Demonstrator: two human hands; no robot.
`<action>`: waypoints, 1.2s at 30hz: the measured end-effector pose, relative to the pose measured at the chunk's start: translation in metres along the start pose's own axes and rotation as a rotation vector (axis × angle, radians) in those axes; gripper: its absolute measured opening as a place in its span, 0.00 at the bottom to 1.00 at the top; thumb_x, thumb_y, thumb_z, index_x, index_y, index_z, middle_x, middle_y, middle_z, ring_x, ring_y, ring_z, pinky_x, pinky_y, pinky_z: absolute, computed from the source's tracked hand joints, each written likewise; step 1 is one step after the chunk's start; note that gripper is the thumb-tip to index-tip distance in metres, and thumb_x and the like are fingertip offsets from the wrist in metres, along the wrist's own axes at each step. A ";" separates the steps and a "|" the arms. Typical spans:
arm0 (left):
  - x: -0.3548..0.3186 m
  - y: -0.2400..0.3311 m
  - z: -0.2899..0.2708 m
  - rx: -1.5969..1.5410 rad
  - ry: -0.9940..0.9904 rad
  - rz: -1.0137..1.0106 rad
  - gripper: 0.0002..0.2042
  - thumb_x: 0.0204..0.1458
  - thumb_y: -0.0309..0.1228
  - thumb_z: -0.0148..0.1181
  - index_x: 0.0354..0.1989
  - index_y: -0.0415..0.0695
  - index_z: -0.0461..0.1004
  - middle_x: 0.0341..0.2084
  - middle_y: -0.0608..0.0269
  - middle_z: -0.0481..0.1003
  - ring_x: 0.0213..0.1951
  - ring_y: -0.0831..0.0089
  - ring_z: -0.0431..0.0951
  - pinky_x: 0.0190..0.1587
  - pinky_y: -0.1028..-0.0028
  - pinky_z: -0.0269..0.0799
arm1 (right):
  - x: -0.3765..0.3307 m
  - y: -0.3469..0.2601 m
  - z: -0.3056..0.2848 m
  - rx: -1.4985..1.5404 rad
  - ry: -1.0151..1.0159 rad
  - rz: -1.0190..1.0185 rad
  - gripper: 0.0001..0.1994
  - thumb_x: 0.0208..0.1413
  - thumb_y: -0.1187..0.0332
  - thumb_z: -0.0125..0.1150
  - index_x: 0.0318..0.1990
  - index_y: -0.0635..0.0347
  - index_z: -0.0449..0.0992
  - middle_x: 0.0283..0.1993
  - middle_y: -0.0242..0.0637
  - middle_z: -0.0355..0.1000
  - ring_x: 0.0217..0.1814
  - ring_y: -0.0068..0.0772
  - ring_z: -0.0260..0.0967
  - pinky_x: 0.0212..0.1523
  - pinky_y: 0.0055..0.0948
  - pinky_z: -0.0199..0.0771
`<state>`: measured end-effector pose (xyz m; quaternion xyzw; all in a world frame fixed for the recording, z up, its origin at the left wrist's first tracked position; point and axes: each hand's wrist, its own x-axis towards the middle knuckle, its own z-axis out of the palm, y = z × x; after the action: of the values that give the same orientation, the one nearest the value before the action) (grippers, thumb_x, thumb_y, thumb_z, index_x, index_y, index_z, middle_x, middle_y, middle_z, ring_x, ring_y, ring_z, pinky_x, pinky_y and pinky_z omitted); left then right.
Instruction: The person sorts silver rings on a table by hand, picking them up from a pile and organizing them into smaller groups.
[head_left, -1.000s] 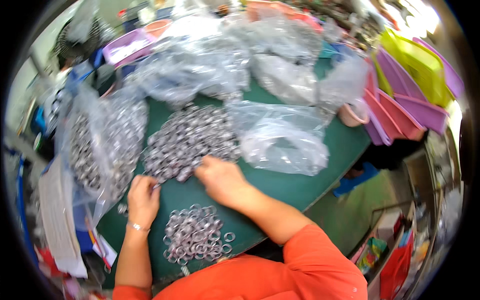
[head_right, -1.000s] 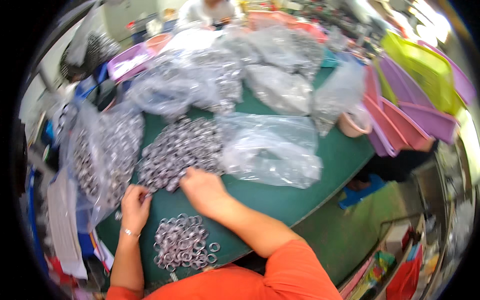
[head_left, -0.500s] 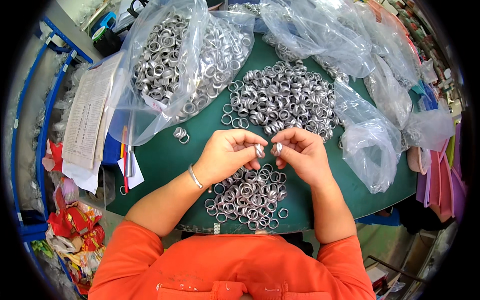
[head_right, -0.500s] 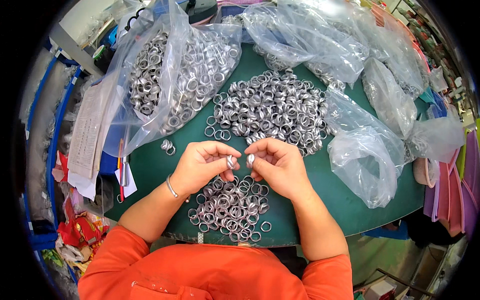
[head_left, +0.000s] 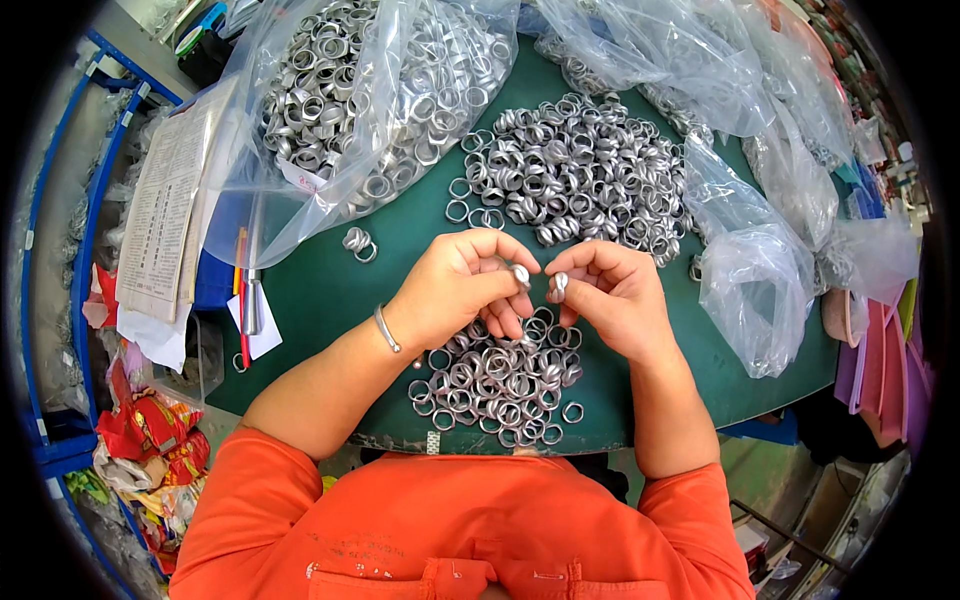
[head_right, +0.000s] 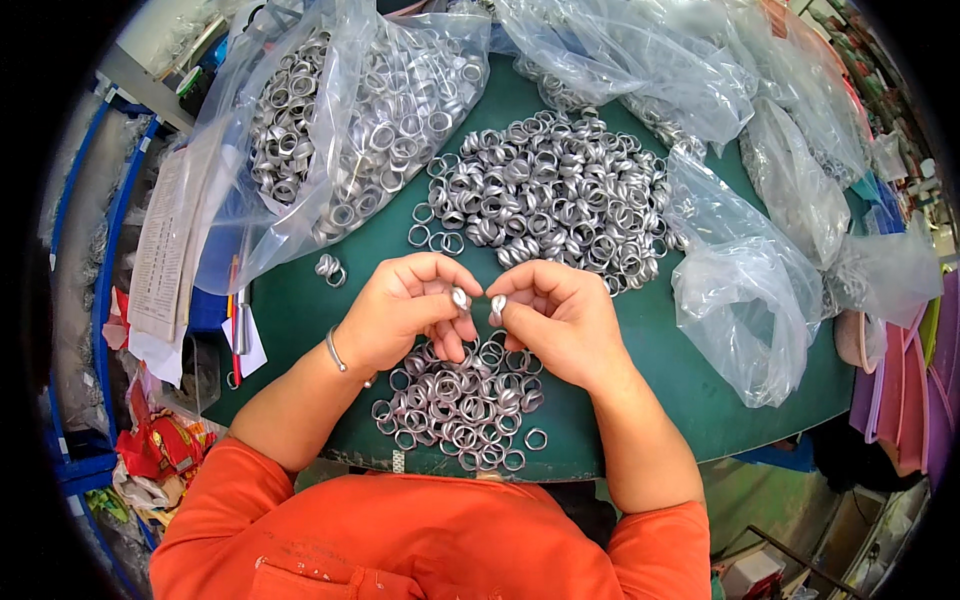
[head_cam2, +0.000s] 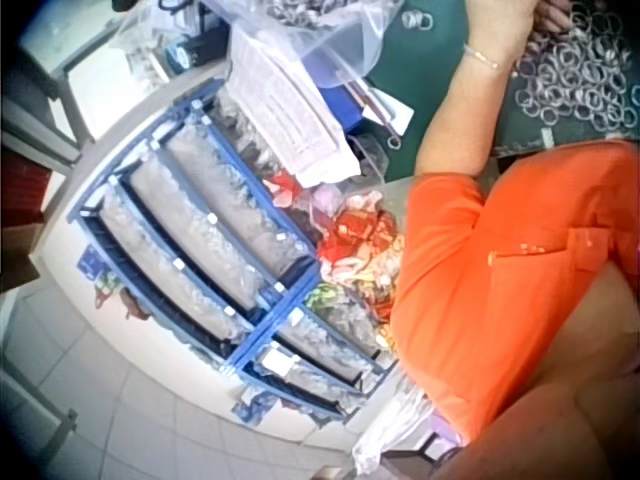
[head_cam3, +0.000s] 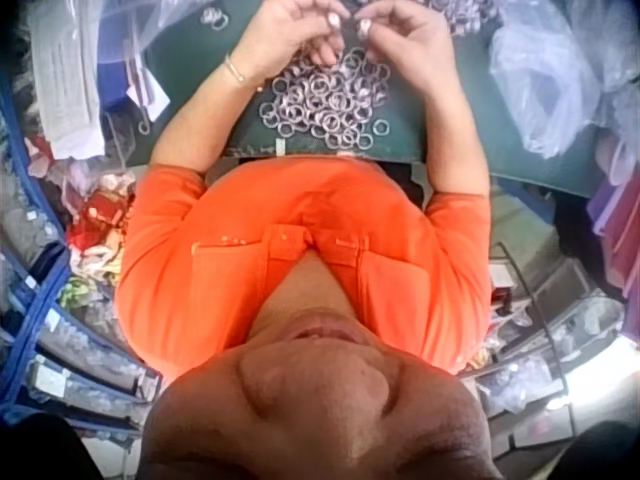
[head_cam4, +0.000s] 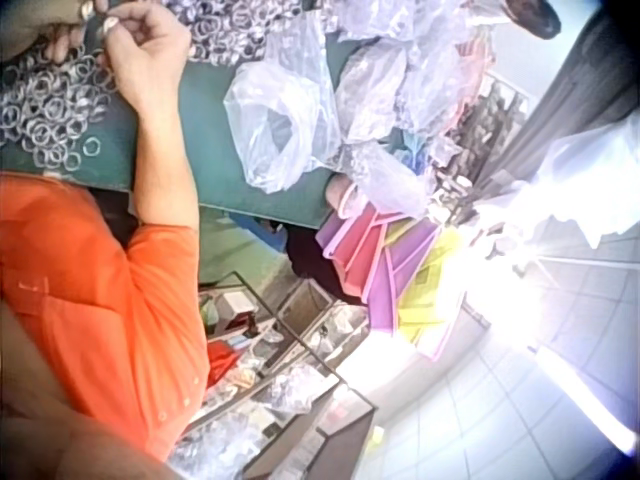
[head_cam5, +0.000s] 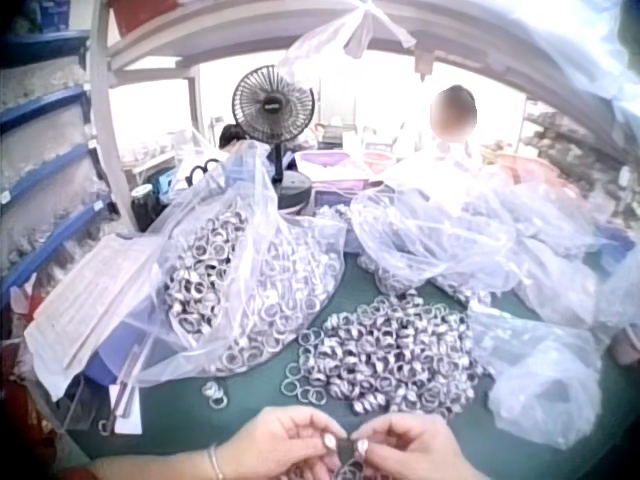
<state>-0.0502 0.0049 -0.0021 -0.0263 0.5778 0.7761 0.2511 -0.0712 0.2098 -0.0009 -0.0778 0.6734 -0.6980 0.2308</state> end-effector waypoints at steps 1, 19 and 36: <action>0.000 0.000 0.000 -0.009 -0.005 -0.006 0.07 0.57 0.23 0.52 0.42 0.37 0.73 0.24 0.54 0.79 0.20 0.71 0.80 0.20 0.80 0.74 | 0.000 0.000 0.000 -0.002 -0.001 -0.008 0.05 0.52 0.78 0.60 0.37 0.66 0.78 0.28 0.30 0.76 0.23 0.14 0.71 0.22 0.14 0.70; -0.016 -0.003 0.009 1.011 -0.248 0.657 0.06 0.43 0.19 0.62 0.31 0.41 0.77 0.29 0.61 0.74 0.34 0.62 0.75 0.36 0.68 0.72 | -0.029 -0.026 -0.011 -0.916 -0.322 -0.360 0.07 0.43 0.80 0.57 0.32 0.64 0.76 0.29 0.48 0.72 0.34 0.53 0.72 0.35 0.43 0.72; 0.028 -0.005 -0.021 1.336 0.416 0.501 0.15 0.45 0.31 0.70 0.40 0.42 0.75 0.33 0.56 0.68 0.34 0.57 0.73 0.36 0.64 0.70 | -0.020 -0.014 -0.015 -1.306 0.091 -0.195 0.08 0.48 0.69 0.63 0.27 0.63 0.72 0.28 0.48 0.74 0.32 0.52 0.74 0.34 0.45 0.74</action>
<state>-0.0778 -0.0033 -0.0224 0.1181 0.9512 0.2721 -0.0854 -0.0628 0.2317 0.0154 -0.2329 0.9571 -0.1668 0.0433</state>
